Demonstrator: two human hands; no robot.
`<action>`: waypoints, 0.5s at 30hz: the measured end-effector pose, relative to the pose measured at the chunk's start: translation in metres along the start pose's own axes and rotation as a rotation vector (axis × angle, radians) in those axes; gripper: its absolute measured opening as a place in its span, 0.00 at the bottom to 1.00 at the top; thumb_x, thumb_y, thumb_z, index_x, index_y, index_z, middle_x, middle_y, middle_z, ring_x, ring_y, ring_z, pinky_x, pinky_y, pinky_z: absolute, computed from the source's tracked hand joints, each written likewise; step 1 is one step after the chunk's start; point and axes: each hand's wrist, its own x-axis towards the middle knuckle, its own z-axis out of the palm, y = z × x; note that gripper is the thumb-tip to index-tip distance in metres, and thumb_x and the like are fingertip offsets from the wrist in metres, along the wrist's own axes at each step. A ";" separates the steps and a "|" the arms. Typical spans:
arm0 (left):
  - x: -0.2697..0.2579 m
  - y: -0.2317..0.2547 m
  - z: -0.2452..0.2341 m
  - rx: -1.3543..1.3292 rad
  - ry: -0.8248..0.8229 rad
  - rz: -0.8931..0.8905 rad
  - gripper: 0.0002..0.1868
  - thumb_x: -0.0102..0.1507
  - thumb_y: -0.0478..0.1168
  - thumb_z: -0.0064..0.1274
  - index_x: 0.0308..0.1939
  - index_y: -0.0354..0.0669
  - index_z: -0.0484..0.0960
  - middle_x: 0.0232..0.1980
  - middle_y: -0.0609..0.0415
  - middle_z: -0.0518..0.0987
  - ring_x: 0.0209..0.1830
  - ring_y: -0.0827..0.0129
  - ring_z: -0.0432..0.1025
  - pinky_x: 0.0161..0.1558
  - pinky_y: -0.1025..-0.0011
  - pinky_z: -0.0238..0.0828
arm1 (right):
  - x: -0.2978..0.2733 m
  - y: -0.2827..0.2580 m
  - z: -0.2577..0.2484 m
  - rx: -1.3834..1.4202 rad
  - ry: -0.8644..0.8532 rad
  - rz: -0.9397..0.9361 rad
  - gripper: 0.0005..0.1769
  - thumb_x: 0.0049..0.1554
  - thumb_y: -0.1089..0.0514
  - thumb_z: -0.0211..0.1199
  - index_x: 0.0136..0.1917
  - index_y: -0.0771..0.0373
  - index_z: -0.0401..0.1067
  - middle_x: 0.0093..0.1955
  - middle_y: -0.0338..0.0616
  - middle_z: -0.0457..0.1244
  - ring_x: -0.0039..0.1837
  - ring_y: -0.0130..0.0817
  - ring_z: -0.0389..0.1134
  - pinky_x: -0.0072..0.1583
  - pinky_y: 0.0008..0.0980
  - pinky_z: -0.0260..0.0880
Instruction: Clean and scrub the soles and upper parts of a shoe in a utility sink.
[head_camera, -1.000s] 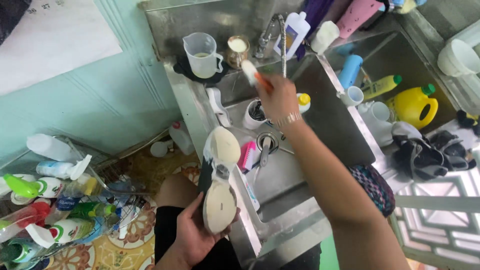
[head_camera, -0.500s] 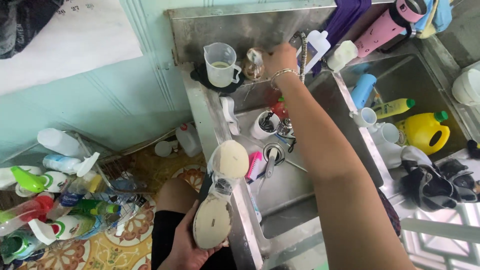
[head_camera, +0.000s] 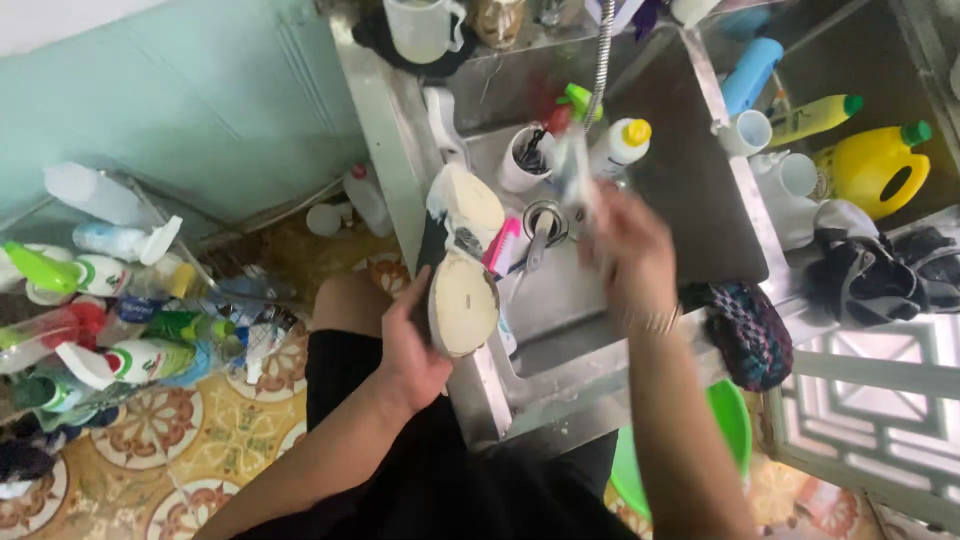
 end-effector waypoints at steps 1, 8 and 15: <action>0.001 -0.005 0.006 0.027 0.013 0.019 0.25 0.70 0.52 0.40 0.64 0.41 0.75 0.58 0.49 0.80 0.58 0.59 0.75 0.61 0.59 0.71 | -0.032 0.021 -0.012 -0.110 0.047 -0.024 0.19 0.62 0.62 0.62 0.66 0.68 0.74 0.42 0.37 0.63 0.38 0.22 0.61 0.40 0.23 0.60; 0.000 -0.044 0.019 0.116 0.073 -0.199 0.27 0.66 0.56 0.43 0.62 0.46 0.77 0.57 0.53 0.81 0.55 0.62 0.76 0.57 0.60 0.73 | -0.142 0.022 -0.005 -0.644 0.012 -0.473 0.12 0.59 0.63 0.69 0.57 0.65 0.76 0.49 0.41 0.67 0.50 0.34 0.69 0.53 0.29 0.68; -0.008 -0.064 0.017 0.194 -0.019 -0.297 0.27 0.68 0.56 0.42 0.62 0.43 0.77 0.57 0.50 0.81 0.56 0.61 0.76 0.58 0.61 0.73 | -0.169 -0.012 -0.002 -0.794 0.059 -0.518 0.10 0.54 0.65 0.71 0.50 0.63 0.78 0.45 0.46 0.68 0.44 0.36 0.72 0.44 0.28 0.70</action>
